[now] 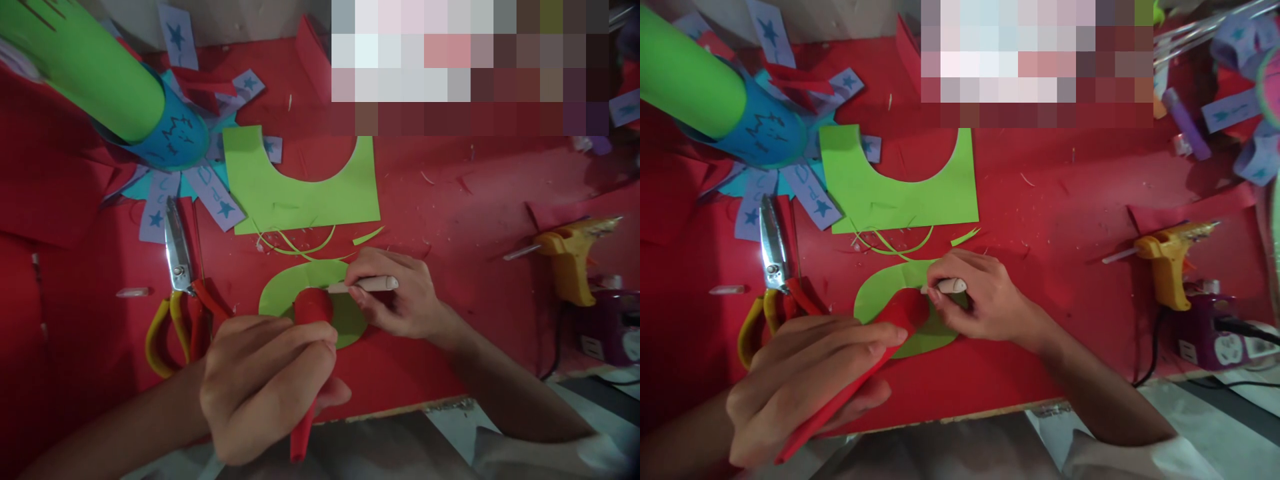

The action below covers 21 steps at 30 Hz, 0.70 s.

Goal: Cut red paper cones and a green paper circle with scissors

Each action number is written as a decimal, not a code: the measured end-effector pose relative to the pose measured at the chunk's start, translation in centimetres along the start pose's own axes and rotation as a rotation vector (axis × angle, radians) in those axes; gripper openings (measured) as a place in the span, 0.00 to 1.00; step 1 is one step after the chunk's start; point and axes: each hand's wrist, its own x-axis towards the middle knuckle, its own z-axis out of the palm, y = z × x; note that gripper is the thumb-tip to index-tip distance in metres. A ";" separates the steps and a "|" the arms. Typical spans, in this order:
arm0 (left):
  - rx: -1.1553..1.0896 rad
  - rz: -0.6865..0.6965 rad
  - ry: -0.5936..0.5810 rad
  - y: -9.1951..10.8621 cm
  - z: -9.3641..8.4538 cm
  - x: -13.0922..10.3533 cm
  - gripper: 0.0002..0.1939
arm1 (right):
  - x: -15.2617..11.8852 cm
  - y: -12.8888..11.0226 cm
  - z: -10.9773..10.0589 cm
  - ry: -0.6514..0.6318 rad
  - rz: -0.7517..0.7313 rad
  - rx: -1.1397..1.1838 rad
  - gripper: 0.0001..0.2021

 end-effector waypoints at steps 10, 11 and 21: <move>-0.004 0.061 0.025 -0.4 0.3 0.0 0.03 | -0.2 0.2 0.1 0.005 -0.033 0.023 0.05; 0.000 0.067 0.027 -0.5 0.3 0.0 0.03 | -0.2 0.2 0.1 0.007 -0.035 0.028 0.05; -0.048 0.010 -0.017 -0.5 0.3 -0.6 0.05 | -0.5 0.3 -0.1 -0.005 -0.031 0.033 0.08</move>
